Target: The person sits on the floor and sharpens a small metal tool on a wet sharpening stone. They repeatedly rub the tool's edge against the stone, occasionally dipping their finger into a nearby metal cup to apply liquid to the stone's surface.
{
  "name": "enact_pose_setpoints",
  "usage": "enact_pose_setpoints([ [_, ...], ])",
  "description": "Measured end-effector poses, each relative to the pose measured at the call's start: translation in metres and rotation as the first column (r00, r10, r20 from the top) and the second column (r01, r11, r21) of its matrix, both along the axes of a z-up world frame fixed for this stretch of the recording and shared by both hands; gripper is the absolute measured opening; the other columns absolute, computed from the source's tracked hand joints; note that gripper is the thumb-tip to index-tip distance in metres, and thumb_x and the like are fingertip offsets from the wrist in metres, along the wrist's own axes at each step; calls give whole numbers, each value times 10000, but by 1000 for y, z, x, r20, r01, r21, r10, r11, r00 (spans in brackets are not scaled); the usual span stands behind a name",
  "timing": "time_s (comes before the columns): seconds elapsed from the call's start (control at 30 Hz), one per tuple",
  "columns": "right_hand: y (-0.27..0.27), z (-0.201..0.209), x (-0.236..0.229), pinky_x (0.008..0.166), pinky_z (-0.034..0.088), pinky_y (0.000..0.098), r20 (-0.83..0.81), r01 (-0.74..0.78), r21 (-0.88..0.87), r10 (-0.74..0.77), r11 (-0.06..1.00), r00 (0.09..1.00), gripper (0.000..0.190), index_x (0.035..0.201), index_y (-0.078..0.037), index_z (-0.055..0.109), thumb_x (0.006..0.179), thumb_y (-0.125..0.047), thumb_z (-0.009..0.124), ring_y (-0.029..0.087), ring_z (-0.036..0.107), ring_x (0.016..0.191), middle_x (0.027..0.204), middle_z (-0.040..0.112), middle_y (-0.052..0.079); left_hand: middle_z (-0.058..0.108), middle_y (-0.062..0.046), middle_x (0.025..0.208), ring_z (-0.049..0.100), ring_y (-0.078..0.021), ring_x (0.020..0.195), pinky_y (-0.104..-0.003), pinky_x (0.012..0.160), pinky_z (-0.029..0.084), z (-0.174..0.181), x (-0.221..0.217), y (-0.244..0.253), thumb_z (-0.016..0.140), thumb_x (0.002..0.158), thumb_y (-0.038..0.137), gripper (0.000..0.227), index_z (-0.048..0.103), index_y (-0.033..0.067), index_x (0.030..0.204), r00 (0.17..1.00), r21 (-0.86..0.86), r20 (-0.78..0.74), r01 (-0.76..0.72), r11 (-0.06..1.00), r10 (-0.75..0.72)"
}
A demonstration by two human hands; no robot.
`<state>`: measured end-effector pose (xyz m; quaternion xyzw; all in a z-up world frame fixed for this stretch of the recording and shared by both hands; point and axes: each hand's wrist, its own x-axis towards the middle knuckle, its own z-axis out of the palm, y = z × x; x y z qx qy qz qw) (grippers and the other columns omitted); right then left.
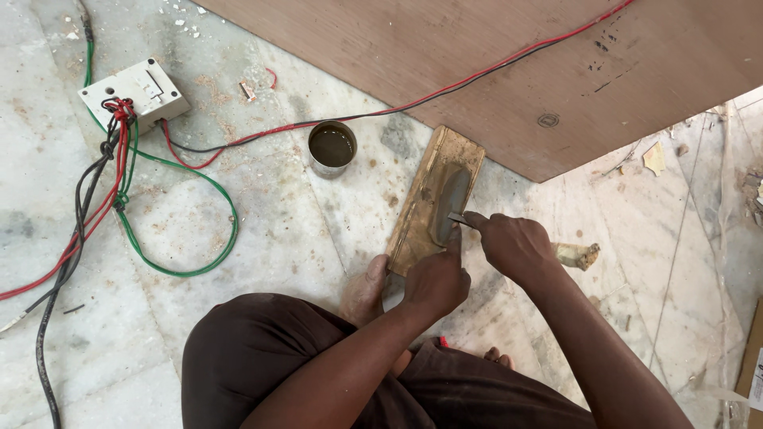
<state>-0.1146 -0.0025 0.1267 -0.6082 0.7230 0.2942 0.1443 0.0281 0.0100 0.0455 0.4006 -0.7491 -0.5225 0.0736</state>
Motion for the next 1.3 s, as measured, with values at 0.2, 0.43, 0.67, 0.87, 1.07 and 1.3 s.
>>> enact_pose_setpoints([
  [0.2, -3, -8, 0, 725, 586, 434, -52, -150, -82, 146, 985, 988, 497, 1420, -261, 581, 976, -72, 467, 300, 728, 904, 981, 722, 135, 725, -239, 940, 717, -418, 834, -544, 753, 562, -5, -2, -7, 591, 884, 183, 882, 146, 35, 1631, 1000, 20, -5, 5, 1000, -4],
  [0.43, -3, -7, -2, 748, 591, 428, -63, -129, -33, 126, 991, 990, 508, 1408, -294, 578, 966, -62, 480, 291, 724, 942, 1006, 697, 118, 711, -234, 1093, 703, -402, 976, -526, 857, 555, -7, 2, -22, 601, 880, 214, 930, 89, 112, 1650, 992, 63, 53, 107, 992, -111],
  [0.67, 0, -19, 2, 717, 593, 404, -99, -192, -113, 182, 975, 978, 512, 1403, -267, 586, 937, -63, 521, 275, 716, 940, 984, 697, 89, 697, -238, 1161, 703, -392, 1035, -514, 897, 554, -7, 3, -29, 595, 848, 179, 954, 100, 167, 1663, 990, 141, 74, 110, 984, -121],
  [0.87, -7, -20, -1, 737, 594, 402, -106, -224, -87, 215, 971, 971, 492, 1382, -284, 600, 941, -76, 528, 271, 705, 966, 979, 686, 85, 693, -245, 1174, 693, -401, 1053, -522, 917, 544, -8, 2, -30, 616, 848, 205, 980, 74, 180, 1665, 990, 154, 74, 107, 982, -119],
  [1.07, -11, -17, -4, 774, 587, 412, -67, -261, -72, 257, 963, 964, 480, 1371, -283, 601, 942, -80, 525, 271, 699, 976, 980, 684, 83, 706, -244, 1144, 707, -389, 1031, -512, 904, 555, -7, 2, -29, 611, 854, 208, 985, 54, 162, 1666, 988, 165, 72, 121, 979, -134],
  [1.3, -9, -20, -2, 795, 565, 426, 55, -99, -100, 105, 990, 993, 477, 1379, -280, 589, 959, -80, 484, 274, 697, 985, 997, 714, 80, 701, -242, 1150, 703, -390, 1033, -512, 901, 554, -4, 3, -27, 602, 836, 172, 995, 53, 169, 1666, 989, 165, 80, 111, 980, -126],
])
